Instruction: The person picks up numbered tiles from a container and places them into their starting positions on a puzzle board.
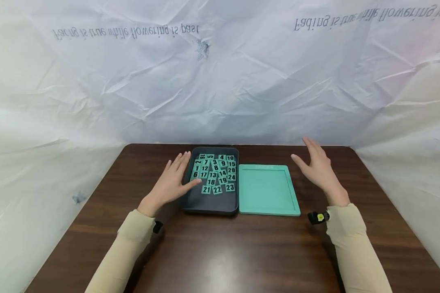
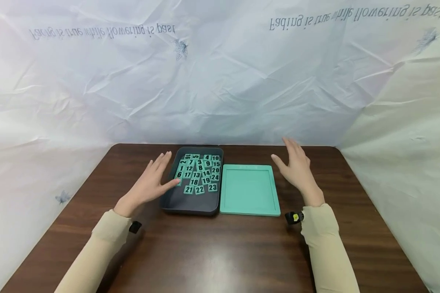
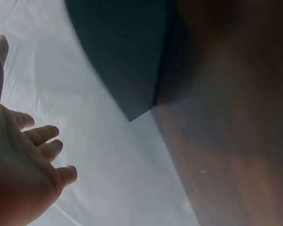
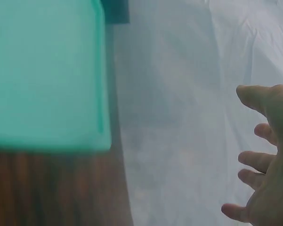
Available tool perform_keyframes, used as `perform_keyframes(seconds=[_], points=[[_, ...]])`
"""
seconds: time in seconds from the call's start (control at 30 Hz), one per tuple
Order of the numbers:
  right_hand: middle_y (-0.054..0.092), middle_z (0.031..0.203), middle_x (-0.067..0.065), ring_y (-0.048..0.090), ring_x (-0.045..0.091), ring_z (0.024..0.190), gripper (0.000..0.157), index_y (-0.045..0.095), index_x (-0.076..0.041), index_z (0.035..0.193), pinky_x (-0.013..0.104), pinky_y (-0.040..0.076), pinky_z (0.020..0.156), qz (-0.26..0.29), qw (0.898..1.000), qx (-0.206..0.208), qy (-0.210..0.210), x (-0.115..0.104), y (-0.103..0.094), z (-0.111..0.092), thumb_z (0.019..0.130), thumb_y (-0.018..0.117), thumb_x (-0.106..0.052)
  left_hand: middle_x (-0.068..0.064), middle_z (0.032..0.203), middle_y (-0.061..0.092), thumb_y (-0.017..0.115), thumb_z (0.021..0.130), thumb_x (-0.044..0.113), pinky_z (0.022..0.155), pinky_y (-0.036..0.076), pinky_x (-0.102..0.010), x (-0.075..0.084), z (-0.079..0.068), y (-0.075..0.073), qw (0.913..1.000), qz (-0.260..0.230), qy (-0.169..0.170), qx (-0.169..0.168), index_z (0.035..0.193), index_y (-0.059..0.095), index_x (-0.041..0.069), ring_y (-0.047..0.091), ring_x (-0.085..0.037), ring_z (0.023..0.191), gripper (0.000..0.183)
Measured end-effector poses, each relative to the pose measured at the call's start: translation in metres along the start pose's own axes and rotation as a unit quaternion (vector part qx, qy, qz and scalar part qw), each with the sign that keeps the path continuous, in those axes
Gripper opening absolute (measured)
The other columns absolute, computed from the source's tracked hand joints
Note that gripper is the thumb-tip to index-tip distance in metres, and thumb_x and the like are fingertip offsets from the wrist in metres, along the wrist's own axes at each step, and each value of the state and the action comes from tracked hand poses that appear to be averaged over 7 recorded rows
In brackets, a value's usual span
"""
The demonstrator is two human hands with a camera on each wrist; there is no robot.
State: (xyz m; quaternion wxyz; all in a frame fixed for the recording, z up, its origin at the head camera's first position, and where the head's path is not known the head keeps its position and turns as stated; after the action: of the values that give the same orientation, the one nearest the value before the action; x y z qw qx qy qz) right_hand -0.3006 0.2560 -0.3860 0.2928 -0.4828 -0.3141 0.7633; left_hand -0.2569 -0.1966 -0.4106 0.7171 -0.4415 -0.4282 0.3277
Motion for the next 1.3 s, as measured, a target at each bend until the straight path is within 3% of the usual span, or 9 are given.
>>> perform_keyframes(seconds=[0.17, 0.37, 0.57, 0.73, 0.9, 1.13, 1.3], points=[[0.02, 0.165, 0.02, 0.017, 0.044, 0.15, 0.075, 0.019, -0.014, 0.163, 0.069, 0.02, 0.112, 0.031, 0.999, -0.019, -0.026, -0.026, 0.011, 0.033, 0.104, 0.055, -0.042, -0.009, 0.169, 0.01, 0.053, 0.093, 0.071, 0.123, 0.009, -0.05, 0.003, -0.012, 0.012, 0.9993, 0.001, 0.002, -0.036, 0.163, 0.005, 0.012, 0.007, -0.026, 0.155, 0.104], [0.027, 0.163, 0.015, 0.024, 0.037, 0.149, 0.07, 0.028, -0.012, 0.161, 0.061, 0.025, 0.115, 0.055, 0.996, -0.036, -0.06, -0.068, 0.041, 0.074, 0.104, 0.056, -0.042, -0.016, 0.167, 0.016, 0.054, 0.091, 0.072, 0.123, 0.012, -0.049, 0.004, -0.025, 0.024, 0.9986, 0.006, 0.005, -0.051, 0.162, 0.012, 0.007, 0.012, -0.028, 0.154, 0.106], [0.034, 0.16, 0.015, 0.03, 0.035, 0.147, 0.067, 0.034, -0.007, 0.158, 0.055, 0.027, 0.117, 0.077, 0.992, -0.071, -0.067, -0.11, 0.08, 0.098, 0.103, 0.058, -0.039, -0.017, 0.167, 0.016, 0.052, 0.089, 0.076, 0.122, 0.015, -0.051, 0.002, -0.039, 0.034, 0.9971, 0.014, -0.007, -0.074, 0.162, 0.015, 0.004, 0.012, -0.029, 0.154, 0.109], [0.04, 0.157, 0.015, 0.035, 0.034, 0.144, 0.064, 0.039, -0.005, 0.155, 0.052, 0.031, 0.115, 0.094, 0.987, -0.099, -0.085, -0.135, 0.116, 0.115, 0.103, 0.06, -0.036, -0.017, 0.167, 0.016, 0.054, 0.089, 0.075, 0.121, 0.016, -0.051, 0.003, -0.043, 0.035, 0.9969, 0.023, -0.007, -0.074, 0.161, 0.018, 0.001, 0.014, -0.03, 0.154, 0.109], [0.043, 0.155, 0.015, 0.039, 0.033, 0.142, 0.061, 0.043, -0.004, 0.153, 0.05, 0.037, 0.112, 0.107, 0.979, -0.148, -0.089, -0.151, 0.151, 0.121, 0.102, 0.062, -0.032, -0.018, 0.167, 0.013, 0.054, 0.089, 0.075, 0.121, 0.016, -0.051, 0.005, -0.044, 0.034, 0.9954, 0.028, -0.007, -0.091, 0.16, 0.018, 0.0, 0.013, -0.031, 0.154, 0.11], [0.05, 0.15, 0.014, 0.049, 0.03, 0.136, 0.054, 0.049, -0.006, 0.15, 0.046, 0.044, 0.107, 0.078, 0.967, -0.225, -0.088, -0.169, 0.191, 0.113, 0.101, 0.064, -0.025, -0.02, 0.166, 0.014, 0.056, 0.089, 0.074, 0.121, 0.019, -0.05, 0.004, -0.046, 0.032, 0.9943, 0.024, -0.008, -0.104, 0.16, 0.019, -0.001, 0.014, -0.032, 0.153, 0.109], [0.056, 0.143, 0.017, 0.054, 0.031, 0.129, 0.053, 0.05, -0.002, 0.147, 0.045, 0.048, 0.102, 0.047, 0.962, -0.257, -0.075, -0.177, 0.214, 0.105, 0.1, 0.066, -0.02, -0.02, 0.166, 0.014, 0.056, 0.09, 0.073, 0.12, 0.021, -0.051, 0.003, -0.048, 0.03, 0.9934, 0.018, -0.012, -0.112, 0.16, 0.019, -0.001, 0.014, -0.032, 0.153, 0.108]])
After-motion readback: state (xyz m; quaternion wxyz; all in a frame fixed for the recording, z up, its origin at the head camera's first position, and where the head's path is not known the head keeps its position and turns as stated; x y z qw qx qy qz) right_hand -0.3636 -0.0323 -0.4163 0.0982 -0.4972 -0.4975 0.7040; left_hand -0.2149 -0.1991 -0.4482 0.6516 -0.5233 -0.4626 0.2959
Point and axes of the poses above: each hand's wrist, its own z-axis towards the middle knuckle, its own y-axis out of the palm, x = y × z, the point moved 3 cm from there along z, towards the middle knuckle
